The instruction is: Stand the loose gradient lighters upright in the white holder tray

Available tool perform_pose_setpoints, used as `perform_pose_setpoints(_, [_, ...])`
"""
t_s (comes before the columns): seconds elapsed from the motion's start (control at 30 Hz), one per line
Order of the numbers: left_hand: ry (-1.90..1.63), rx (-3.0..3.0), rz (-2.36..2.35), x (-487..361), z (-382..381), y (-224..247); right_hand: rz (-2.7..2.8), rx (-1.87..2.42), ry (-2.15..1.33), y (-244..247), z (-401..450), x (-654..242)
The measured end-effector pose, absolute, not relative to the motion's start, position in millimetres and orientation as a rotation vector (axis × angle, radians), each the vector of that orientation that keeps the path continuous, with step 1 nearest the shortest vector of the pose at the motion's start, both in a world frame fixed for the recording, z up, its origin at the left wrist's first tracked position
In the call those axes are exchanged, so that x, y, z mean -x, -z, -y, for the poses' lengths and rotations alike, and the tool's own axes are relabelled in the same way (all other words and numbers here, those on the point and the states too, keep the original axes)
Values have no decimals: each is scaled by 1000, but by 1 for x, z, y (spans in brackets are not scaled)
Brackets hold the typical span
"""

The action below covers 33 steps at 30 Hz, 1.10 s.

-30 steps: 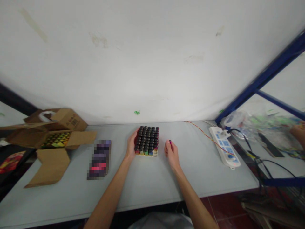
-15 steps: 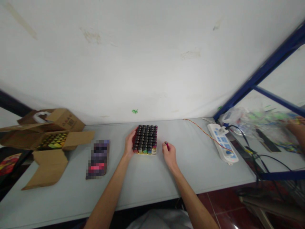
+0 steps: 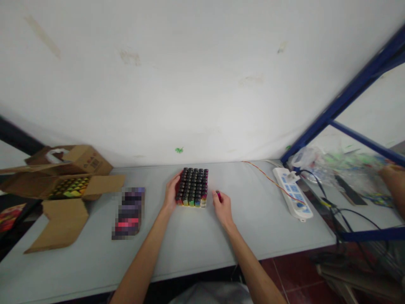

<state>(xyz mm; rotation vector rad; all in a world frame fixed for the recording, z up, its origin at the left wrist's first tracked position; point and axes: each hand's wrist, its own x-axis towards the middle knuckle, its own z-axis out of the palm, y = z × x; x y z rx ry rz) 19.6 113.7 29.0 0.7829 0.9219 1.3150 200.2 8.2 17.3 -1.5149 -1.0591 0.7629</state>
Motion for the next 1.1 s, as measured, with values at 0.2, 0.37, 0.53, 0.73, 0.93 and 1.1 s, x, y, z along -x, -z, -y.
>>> perform_pose_setpoints(0.2, [-1324,-783,-909,-19,-114,-28,1084,1525,-721,-18,-7,-200])
perform_pose_setpoints(0.37, [-1310,-785,-912,-19,-113,-28,1091,1516,-727,-18,-7,-201])
perform_pose_setpoints(0.53, [-1312,-771,-912,-20,-114,-30,1064,1506,-727,-18,-8,-199])
perform_pose_setpoints(0.73, [-1314,-754,-912,-20,-113,-31,1040,1435,-798,-16,-7,-198])
perform_pose_setpoints(0.93, [-1324,-789,-924,-17,-116,-26,988,1366,-904,-9,-9,-199])
perform_pose_setpoints(1.1, [-1338,-793,-911,-16,-117,-24,1041,1472,-740,-12,-7,-199])
